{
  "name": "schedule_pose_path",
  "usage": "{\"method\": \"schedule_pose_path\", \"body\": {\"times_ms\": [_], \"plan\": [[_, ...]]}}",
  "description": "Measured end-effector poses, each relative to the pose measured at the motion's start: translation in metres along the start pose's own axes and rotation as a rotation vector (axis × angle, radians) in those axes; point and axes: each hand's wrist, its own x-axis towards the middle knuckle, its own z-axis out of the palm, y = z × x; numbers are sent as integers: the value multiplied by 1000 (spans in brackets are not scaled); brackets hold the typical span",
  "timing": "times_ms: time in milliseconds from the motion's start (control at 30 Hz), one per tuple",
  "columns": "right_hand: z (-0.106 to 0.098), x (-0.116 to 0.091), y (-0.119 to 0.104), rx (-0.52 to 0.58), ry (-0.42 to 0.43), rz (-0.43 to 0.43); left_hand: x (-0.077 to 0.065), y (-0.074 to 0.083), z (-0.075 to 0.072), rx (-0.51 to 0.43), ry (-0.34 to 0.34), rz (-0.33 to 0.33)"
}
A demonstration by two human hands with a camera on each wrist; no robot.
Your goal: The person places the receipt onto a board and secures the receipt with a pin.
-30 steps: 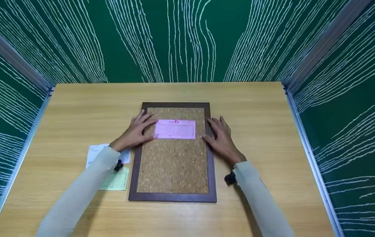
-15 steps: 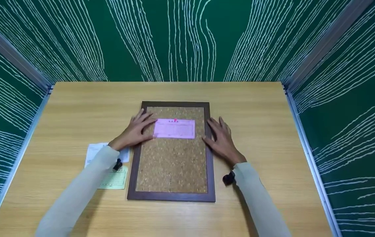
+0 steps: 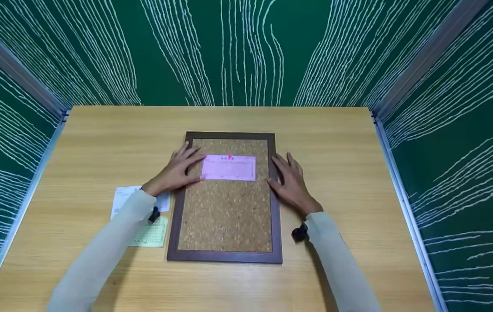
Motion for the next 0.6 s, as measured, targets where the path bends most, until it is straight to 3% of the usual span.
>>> {"method": "schedule_pose_path", "body": {"times_ms": [300,600], "plan": [[2,1,0,-2,25,-22,2,-3,1,25,-11,-6],[1,1,0,3,29,-20,-6,2,-4,-37,-1,-22]]}}
